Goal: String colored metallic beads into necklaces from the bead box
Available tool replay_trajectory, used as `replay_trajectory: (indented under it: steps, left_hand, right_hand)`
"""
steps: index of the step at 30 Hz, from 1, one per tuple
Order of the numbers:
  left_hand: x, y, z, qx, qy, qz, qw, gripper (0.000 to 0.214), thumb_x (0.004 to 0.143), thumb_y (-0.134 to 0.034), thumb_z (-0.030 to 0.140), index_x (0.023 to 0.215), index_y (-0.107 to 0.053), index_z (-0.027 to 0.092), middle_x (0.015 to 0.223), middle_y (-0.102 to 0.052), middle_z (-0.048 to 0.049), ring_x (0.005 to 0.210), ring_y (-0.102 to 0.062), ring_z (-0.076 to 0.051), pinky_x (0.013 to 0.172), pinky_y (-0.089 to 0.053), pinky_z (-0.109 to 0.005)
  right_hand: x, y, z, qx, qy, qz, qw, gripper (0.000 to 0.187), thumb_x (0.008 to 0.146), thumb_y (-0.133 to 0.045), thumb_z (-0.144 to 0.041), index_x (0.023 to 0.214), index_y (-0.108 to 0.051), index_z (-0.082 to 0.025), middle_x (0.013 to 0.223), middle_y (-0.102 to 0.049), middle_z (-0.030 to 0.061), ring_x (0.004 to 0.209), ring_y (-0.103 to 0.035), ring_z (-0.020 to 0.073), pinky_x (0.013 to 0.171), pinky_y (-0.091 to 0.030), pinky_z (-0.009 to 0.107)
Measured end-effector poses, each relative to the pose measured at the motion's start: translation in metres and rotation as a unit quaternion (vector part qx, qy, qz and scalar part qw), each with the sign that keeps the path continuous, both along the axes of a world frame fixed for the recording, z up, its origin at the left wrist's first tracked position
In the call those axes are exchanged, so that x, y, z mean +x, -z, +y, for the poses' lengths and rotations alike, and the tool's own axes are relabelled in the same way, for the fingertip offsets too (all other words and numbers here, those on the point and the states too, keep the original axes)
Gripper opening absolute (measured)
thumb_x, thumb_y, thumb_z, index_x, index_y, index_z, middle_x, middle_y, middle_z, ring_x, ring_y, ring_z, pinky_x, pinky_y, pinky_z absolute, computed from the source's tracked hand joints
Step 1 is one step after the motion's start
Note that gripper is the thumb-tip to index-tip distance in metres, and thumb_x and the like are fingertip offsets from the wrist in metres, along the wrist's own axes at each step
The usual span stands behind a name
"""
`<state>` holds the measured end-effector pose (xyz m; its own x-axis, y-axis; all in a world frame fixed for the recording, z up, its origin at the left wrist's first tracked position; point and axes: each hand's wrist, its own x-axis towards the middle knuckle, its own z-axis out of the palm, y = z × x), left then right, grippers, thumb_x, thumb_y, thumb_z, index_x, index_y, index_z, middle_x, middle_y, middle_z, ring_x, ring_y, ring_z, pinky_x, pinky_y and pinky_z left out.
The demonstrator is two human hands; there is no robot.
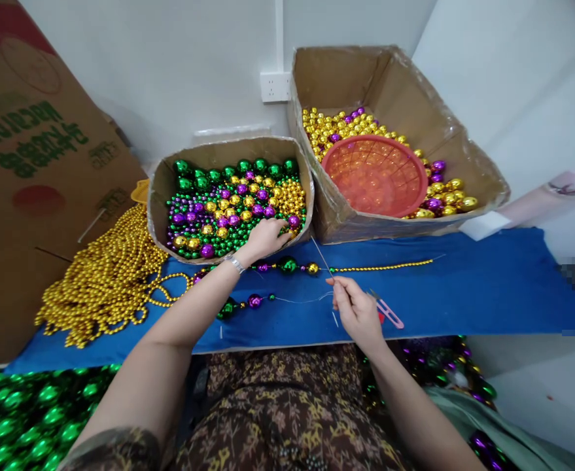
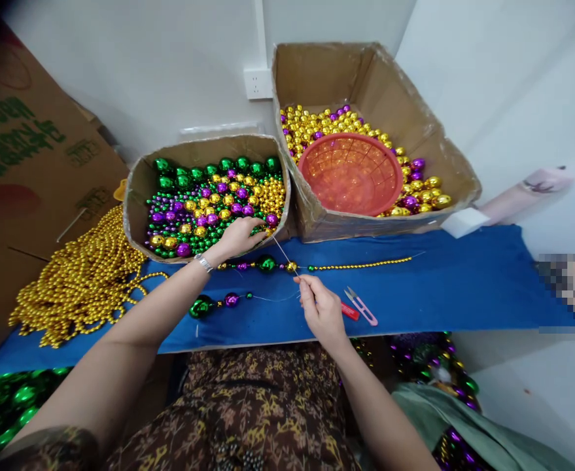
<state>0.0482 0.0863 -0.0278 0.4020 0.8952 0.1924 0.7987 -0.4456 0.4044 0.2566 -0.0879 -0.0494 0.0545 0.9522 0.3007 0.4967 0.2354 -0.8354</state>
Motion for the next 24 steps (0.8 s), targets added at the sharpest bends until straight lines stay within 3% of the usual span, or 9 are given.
replay_trajectory:
  steps: [6,8,10,12,15,17,20,24]
  left_hand:
    - [0.025,0.0,0.018,-0.053,0.032,0.035,0.997,0.02,0.079,-0.064,0.023,0.097,-0.07,0.015,0.092,-0.071,-0.0105,0.088,-0.064,-0.025,0.079,-0.045,-0.032]
    - [0.02,-0.004,0.017,-0.06,0.039,-0.017,0.997,0.017,0.079,-0.064,0.02,0.094,-0.07,0.015,0.09,-0.071,-0.0087,0.087,-0.063,-0.023,0.081,-0.045,-0.032]
    - [0.013,-0.01,0.01,-0.083,0.029,-0.136,0.987,0.014,0.082,-0.063,0.023,0.09,-0.071,0.015,0.084,-0.069,-0.0073,0.081,-0.062,-0.02,0.078,-0.046,-0.031]
    - [0.004,-0.016,-0.005,-0.147,0.006,-0.308,0.94,0.017,0.085,-0.061,0.031,0.089,-0.069,0.016,0.08,-0.067,-0.0059,0.073,-0.061,-0.016,0.071,-0.048,-0.03]
    - [-0.008,-0.021,-0.034,-0.267,-0.026,-0.522,0.81,0.027,0.086,-0.061,0.044,0.089,-0.066,0.018,0.083,-0.066,-0.0056,0.069,-0.063,-0.014,0.062,-0.05,-0.027]
    - [-0.014,-0.021,-0.052,-0.312,-0.045,-0.592,0.742,0.03,0.086,-0.062,0.047,0.089,-0.065,0.018,0.087,-0.067,-0.0068,0.073,-0.065,-0.014,0.063,-0.053,-0.027]
    - [-0.015,-0.017,-0.073,-0.331,-0.066,-0.645,0.685,0.03,0.087,-0.062,0.046,0.098,-0.067,0.019,0.092,-0.069,-0.0068,0.081,-0.068,-0.015,0.071,-0.058,-0.027]
    - [-0.009,-0.013,-0.086,-0.322,-0.084,-0.693,0.64,0.026,0.087,-0.063,0.041,0.099,-0.068,0.018,0.091,-0.069,-0.0051,0.086,-0.068,-0.015,0.083,-0.058,-0.028]
  right_hand:
    - [0.0,0.0,-0.002,-0.008,0.001,-0.004,1.0,0.029,0.098,-0.042,-0.037,0.105,-0.064,-0.021,0.063,-0.06,-0.001,0.056,-0.059,0.0126,0.057,-0.047,0.024]
    - [0.001,0.0,-0.004,-0.009,0.0,-0.007,1.0,0.028,0.098,-0.043,-0.037,0.105,-0.064,-0.021,0.065,-0.061,-0.0006,0.057,-0.059,0.0126,0.059,-0.047,0.024]
    - [0.0,0.001,-0.005,-0.008,-0.003,-0.009,1.0,0.028,0.097,-0.043,-0.036,0.106,-0.065,-0.021,0.067,-0.063,0.0001,0.058,-0.06,0.0128,0.059,-0.047,0.025]
    - [-0.002,0.001,-0.007,-0.007,-0.009,-0.013,1.0,0.027,0.097,-0.043,-0.036,0.106,-0.065,-0.022,0.068,-0.064,0.0004,0.057,-0.061,0.0131,0.06,-0.048,0.025]
    - [-0.008,0.002,-0.009,-0.002,-0.025,-0.031,0.999,0.026,0.097,-0.043,-0.034,0.105,-0.065,-0.022,0.07,-0.067,0.0011,0.058,-0.063,0.0138,0.062,-0.05,0.026]
    - [-0.013,0.004,-0.01,0.008,-0.044,-0.049,0.998,0.025,0.097,-0.043,-0.032,0.103,-0.065,-0.022,0.076,-0.071,0.0028,0.063,-0.065,0.015,0.066,-0.052,0.027]
    - [-0.019,0.009,-0.011,0.032,-0.069,-0.068,0.995,0.024,0.098,-0.043,-0.029,0.102,-0.065,-0.022,0.089,-0.074,0.0055,0.073,-0.069,0.017,0.072,-0.053,0.028]
    - [-0.022,0.014,-0.012,0.057,-0.075,-0.087,0.992,0.024,0.098,-0.042,-0.026,0.103,-0.065,-0.021,0.096,-0.074,0.0065,0.079,-0.071,0.018,0.075,-0.054,0.03]
